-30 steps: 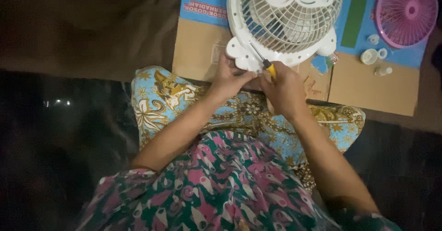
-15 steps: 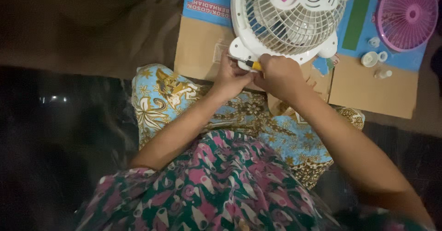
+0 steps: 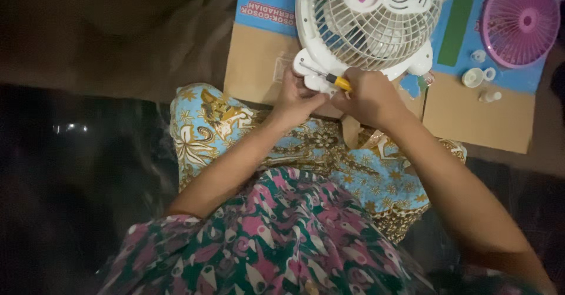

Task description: The person assembles a white Hello Kitty-shaped electric fan by securing its base with a screwdriver. They repeatedly tighten screws on the fan's base while holding the unit steady.

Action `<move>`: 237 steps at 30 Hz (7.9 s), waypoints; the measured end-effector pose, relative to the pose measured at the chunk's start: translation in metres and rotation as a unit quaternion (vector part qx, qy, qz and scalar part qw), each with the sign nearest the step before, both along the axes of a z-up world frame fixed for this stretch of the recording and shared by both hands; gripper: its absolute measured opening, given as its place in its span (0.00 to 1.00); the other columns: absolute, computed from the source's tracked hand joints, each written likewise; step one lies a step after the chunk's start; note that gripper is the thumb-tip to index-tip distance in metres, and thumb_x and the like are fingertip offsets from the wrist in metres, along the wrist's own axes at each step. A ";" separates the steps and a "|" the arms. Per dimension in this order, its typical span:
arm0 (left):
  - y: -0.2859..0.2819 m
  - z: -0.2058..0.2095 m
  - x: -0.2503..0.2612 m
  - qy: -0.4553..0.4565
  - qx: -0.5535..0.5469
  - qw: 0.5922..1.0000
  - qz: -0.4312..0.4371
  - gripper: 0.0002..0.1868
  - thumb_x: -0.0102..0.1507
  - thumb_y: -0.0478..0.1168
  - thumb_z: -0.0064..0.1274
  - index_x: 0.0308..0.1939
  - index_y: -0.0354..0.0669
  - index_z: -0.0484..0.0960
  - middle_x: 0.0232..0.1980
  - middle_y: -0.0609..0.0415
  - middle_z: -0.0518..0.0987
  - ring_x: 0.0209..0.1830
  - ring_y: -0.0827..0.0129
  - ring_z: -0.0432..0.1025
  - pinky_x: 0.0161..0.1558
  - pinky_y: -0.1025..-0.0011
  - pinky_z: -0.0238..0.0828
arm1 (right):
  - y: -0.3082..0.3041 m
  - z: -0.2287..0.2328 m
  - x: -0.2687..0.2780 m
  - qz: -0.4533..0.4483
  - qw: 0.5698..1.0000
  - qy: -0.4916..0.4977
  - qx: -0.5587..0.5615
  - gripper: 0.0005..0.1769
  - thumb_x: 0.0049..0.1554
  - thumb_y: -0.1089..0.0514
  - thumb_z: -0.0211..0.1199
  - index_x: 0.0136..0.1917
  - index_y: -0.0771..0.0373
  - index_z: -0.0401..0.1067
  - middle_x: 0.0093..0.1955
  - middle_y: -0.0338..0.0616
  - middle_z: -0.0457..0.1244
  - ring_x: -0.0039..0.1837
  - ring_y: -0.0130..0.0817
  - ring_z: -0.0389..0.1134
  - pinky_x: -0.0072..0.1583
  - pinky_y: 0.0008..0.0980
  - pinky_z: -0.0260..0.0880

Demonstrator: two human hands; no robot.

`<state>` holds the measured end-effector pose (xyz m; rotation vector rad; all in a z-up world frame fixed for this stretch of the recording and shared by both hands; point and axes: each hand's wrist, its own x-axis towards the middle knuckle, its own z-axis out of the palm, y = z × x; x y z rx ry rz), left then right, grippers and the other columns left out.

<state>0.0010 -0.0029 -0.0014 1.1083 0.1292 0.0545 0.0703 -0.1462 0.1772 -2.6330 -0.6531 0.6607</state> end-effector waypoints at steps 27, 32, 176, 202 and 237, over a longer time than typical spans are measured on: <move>-0.006 0.085 0.003 0.162 -0.014 0.984 -0.077 0.42 0.61 0.20 0.49 0.72 0.53 0.48 0.68 0.41 0.70 0.63 0.48 0.74 0.57 0.48 0.75 | -0.322 -0.096 0.069 -0.471 0.800 -0.024 0.370 0.08 0.62 0.55 0.63 0.50 0.61 0.76 0.34 0.30 0.60 0.32 0.17 0.56 0.33 0.25 0.55; -0.005 0.083 0.002 0.150 -0.016 0.985 -0.088 0.41 0.62 0.21 0.51 0.72 0.52 0.48 0.69 0.43 0.70 0.64 0.47 0.74 0.58 0.48 0.74 | -0.309 -0.094 0.077 -0.455 0.813 -0.025 0.362 0.08 0.59 0.58 0.63 0.44 0.66 0.75 0.35 0.35 0.63 0.33 0.21 0.59 0.34 0.27 0.57; 0.013 0.045 -0.002 0.126 0.160 0.979 0.020 0.18 0.74 0.43 0.48 0.63 0.33 0.76 0.54 0.50 0.84 0.51 0.68 0.78 0.53 0.69 0.76 | -0.195 0.033 0.021 -0.400 0.881 -0.074 0.242 0.10 0.65 0.56 0.64 0.48 0.66 0.74 0.37 0.34 0.60 0.37 0.21 0.57 0.38 0.25 0.53; 0.006 0.042 0.003 0.170 -0.008 0.985 0.008 0.18 0.73 0.42 0.42 0.64 0.36 0.69 0.62 0.45 0.78 0.60 0.57 0.77 0.62 0.56 0.78 | -0.311 -0.074 0.066 -0.416 0.852 -0.161 0.274 0.12 0.65 0.52 0.67 0.50 0.65 0.78 0.37 0.31 0.64 0.38 0.18 0.61 0.38 0.26 0.61; -0.001 0.006 0.007 0.063 0.005 0.996 0.056 0.26 0.65 0.31 0.58 0.63 0.32 0.63 0.54 0.46 0.77 0.49 0.68 0.78 0.50 0.69 0.81 | -0.004 0.065 -0.018 0.038 0.990 -0.117 -0.074 0.17 0.59 0.50 0.68 0.57 0.60 0.77 0.38 0.54 0.69 0.41 0.55 0.72 0.44 0.48 0.71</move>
